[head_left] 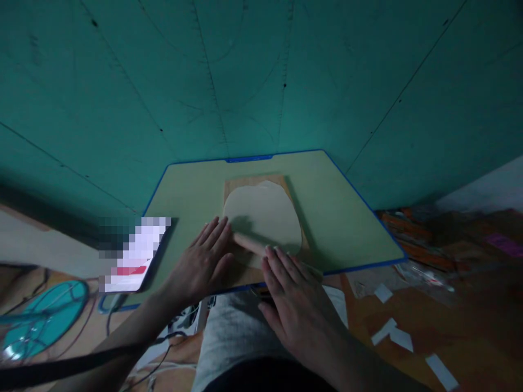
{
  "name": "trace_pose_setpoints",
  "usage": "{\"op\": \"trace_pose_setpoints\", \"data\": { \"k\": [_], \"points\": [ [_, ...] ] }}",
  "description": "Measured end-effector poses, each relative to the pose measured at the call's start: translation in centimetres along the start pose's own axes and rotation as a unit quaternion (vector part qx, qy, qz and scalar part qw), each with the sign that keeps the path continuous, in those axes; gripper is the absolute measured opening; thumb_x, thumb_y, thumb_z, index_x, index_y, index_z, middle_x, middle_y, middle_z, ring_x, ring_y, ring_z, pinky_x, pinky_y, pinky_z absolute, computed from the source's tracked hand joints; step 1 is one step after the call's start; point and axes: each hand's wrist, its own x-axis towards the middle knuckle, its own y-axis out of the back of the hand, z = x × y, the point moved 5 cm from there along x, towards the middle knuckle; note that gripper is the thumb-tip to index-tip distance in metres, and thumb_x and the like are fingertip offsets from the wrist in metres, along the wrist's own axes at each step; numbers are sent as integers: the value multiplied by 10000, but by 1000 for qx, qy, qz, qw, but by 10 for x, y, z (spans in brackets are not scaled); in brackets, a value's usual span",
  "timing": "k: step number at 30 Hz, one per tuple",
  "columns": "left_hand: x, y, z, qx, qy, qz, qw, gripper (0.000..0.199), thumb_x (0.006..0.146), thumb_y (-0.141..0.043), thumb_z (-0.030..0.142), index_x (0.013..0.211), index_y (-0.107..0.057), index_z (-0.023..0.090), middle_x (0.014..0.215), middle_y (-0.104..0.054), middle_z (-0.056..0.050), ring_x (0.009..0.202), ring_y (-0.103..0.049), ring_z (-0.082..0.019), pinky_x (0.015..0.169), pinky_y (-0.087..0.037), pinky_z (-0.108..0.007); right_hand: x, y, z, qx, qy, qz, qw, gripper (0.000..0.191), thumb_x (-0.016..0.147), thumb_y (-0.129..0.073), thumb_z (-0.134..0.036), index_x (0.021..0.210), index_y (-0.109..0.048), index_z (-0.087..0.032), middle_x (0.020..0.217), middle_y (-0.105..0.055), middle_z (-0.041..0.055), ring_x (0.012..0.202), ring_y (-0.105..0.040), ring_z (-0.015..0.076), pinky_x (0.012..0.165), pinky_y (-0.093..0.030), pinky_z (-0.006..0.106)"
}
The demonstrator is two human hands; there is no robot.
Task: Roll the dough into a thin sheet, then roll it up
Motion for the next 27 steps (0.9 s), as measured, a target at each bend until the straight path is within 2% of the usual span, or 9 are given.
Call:
{"op": "trace_pose_setpoints", "data": {
  "k": [2, 4, 8, 10, 13, 17, 21, 24, 27],
  "points": [
    [-2, -1, -2, 8, -8, -4, 1000, 648, 1059, -324, 345, 1632, -98, 144, 1634, -327, -179, 1545, -234, -286, 1222, -343, -488, 2, 4, 4, -5, 3, 5, 1000, 581, 1008, -459, -354, 1514, -451, -68, 1607, -390, 190, 1472, -405, 308, 1176, -410, 478],
    [10, -7, -9, 12, 0, -16, 1000, 618, 1064, -297, 412, 1603, -228, 118, 1608, -377, -192, 1525, -292, -294, 1219, -335, -501, 12, 9, 21, -24, -19, 14, 999, 540, 1020, -424, -335, 1497, -482, -87, 1569, -457, 190, 1428, -468, 306, 1170, -411, 483],
    [54, -21, -21, 10, 41, -41, 998, 645, 1051, -292, 530, 1514, -405, 95, 1578, -426, -210, 1499, -347, -319, 1193, -355, -511, 38, 19, 77, -87, -124, 55, 987, 512, 1028, -426, -365, 1423, -555, -66, 1474, -540, 248, 1344, -540, 359, 1122, -423, 534],
    [74, -25, -25, 9, 73, -39, 997, 650, 1044, -305, 548, 1498, -436, 102, 1594, -393, -224, 1506, -325, -350, 1174, -361, -552, 51, 21, 104, -95, -169, 73, 978, 490, 1033, -420, -367, 1380, -585, -63, 1438, -564, 253, 1305, -567, 350, 1088, -449, 502],
    [95, -30, -33, 8, 120, -29, 992, 637, 1037, -325, 541, 1475, -478, 105, 1606, -363, -241, 1514, -290, -385, 1155, -361, -598, 75, 22, 130, -60, -178, 100, 977, 418, 1043, -388, -323, 1307, -630, -105, 1354, -630, 196, 1248, -603, 294, 1053, -470, 422],
    [101, -35, -55, 2, 154, 7, 988, 585, 1040, -300, 478, 1457, -494, 117, 1580, -410, -241, 1501, -333, -373, 1145, -375, -597, 116, 24, 148, -25, -184, 123, 975, 360, 1039, -364, -259, 1163, -682, -145, 1213, -688, 150, 1136, -642, 258, 993, -481, 374],
    [90, -41, -87, -7, 143, 21, 989, 508, 1012, -349, 388, 1451, -487, 174, 1558, -461, -192, 1478, -376, -365, 1132, -387, -601, 157, 22, 156, -41, -183, 107, 976, 376, 1048, -340, -265, 1047, -701, -158, 1131, -702, 134, 1070, -646, 253, 936, -480, 359],
    [91, -49, -111, -18, 137, -19, 990, 444, 966, -421, 317, 1369, -565, 197, 1505, -529, -150, 1447, -414, -363, 1137, -385, -598, 184, 18, 161, -60, -184, 88, 977, 386, 1052, -335, -285, 1045, -700, -160, 1135, -699, 137, 1055, -642, 256, 924, -474, 373],
    [102, -60, -127, -33, 161, -59, 985, 385, 951, -429, 276, 1246, -653, 173, 1385, -620, -154, 1351, -520, -342, 1125, -429, -526, 200, 11, 169, -55, -198, 71, 976, 367, 1045, -355, -297, 1066, -696, -163, 1166, -686, 148, 1083, -632, 268, 932, -473, 393]
  ]
}}
